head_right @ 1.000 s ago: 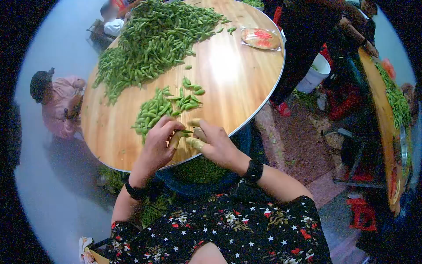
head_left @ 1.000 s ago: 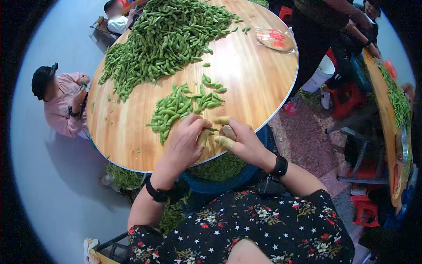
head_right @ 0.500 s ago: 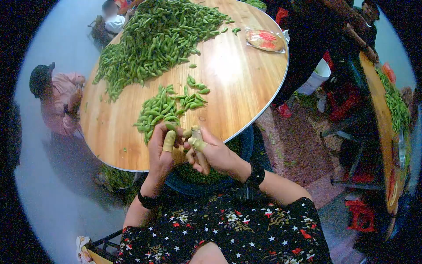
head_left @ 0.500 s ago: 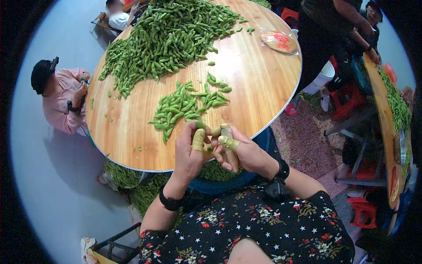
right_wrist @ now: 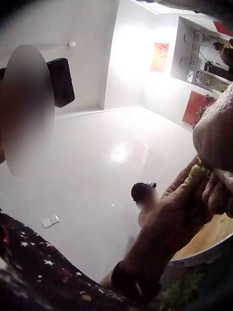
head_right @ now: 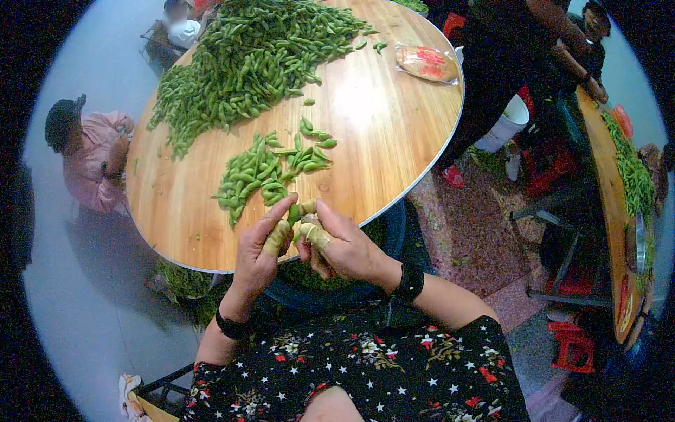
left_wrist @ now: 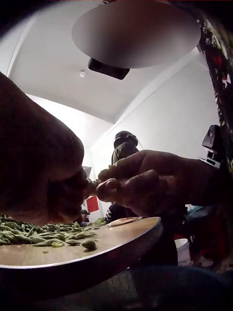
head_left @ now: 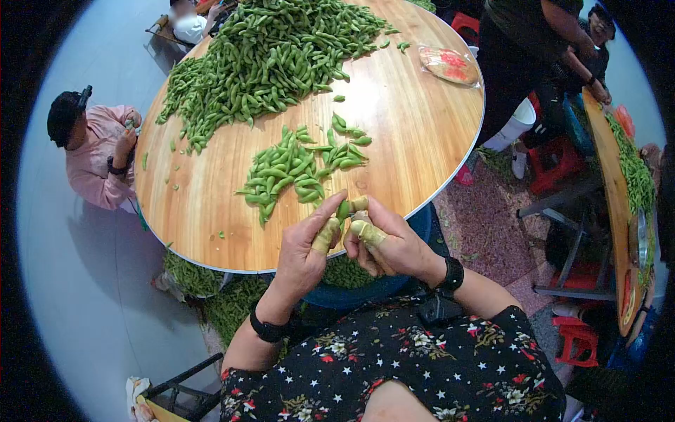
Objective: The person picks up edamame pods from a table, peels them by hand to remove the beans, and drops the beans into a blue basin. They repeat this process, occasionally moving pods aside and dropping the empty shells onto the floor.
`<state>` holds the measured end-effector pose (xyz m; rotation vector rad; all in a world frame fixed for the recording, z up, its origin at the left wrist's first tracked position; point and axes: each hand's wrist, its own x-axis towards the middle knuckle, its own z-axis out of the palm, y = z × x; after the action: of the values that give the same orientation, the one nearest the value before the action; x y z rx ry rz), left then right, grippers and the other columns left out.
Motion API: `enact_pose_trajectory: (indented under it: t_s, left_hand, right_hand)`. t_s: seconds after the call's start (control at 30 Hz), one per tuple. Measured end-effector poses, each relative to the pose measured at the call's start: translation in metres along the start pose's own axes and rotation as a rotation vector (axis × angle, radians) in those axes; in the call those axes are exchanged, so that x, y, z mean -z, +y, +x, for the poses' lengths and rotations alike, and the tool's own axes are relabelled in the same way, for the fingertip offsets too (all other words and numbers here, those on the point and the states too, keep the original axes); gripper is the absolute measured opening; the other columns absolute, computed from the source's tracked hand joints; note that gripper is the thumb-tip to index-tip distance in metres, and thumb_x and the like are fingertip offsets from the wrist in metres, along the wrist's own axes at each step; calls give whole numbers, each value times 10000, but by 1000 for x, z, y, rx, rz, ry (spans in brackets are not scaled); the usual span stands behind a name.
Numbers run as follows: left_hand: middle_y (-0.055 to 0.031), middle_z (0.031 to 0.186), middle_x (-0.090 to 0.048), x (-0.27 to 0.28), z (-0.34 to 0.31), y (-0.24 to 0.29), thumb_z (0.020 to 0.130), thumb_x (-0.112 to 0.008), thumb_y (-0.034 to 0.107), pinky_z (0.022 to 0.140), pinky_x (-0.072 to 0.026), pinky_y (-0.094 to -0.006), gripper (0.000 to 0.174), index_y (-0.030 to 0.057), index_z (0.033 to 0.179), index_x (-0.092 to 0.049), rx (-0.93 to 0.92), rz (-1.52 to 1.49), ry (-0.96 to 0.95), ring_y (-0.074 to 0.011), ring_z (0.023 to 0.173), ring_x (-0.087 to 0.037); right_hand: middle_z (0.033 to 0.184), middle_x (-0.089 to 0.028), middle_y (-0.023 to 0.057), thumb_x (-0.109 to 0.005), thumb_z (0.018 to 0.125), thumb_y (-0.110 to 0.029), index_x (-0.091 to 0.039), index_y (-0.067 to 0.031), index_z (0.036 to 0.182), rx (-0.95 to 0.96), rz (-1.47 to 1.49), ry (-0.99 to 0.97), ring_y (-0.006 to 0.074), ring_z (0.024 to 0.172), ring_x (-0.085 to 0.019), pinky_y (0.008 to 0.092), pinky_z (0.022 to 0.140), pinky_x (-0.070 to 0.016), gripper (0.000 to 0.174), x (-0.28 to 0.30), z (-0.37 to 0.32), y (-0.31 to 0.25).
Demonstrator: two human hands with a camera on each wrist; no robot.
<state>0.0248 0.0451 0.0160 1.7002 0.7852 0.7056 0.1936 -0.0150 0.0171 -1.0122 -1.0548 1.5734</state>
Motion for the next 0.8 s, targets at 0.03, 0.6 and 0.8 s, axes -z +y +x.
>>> enact_pose_trajectory:
  t_s: [0.03, 0.6, 0.8]
  left_hand:
    - [-76, 814, -638, 0, 0, -1, 926, -466, 26, 643, -460, -254, 387, 57, 1308, -519, 1, -1, -1, -101, 673, -535]
    - [-16, 696, -553, -10, -17, -4, 917, -568, 120, 466, -381, -220, 344, 47, 1253, -549, 194, -367, -50, -92, 534, -479]
    - [-156, 774, -620, -19, -16, -7, 773, -642, -26, 575, -496, -351, 249, 17, 1016, -614, -515, 537, 234, -286, 659, -622]
  right_hand:
    - [732, -525, 34, -384, 989, -204, -398, -37, 1068, -1, 1, 1, 108, 452, -485, 234, 401, -393, 186, 0, -1, -1]
    - [713, -572, 90, -373, 996, -228, -426, -72, 1119, -248, 433, -183, 125, 423, -509, 230, 354, -393, 205, 11, -8, 8]
    - [704, -560, 70, -347, 999, -244, -410, -69, 1081, -186, 125, -21, 146, 437, -538, 250, 376, -420, 203, 0, -12, 3]
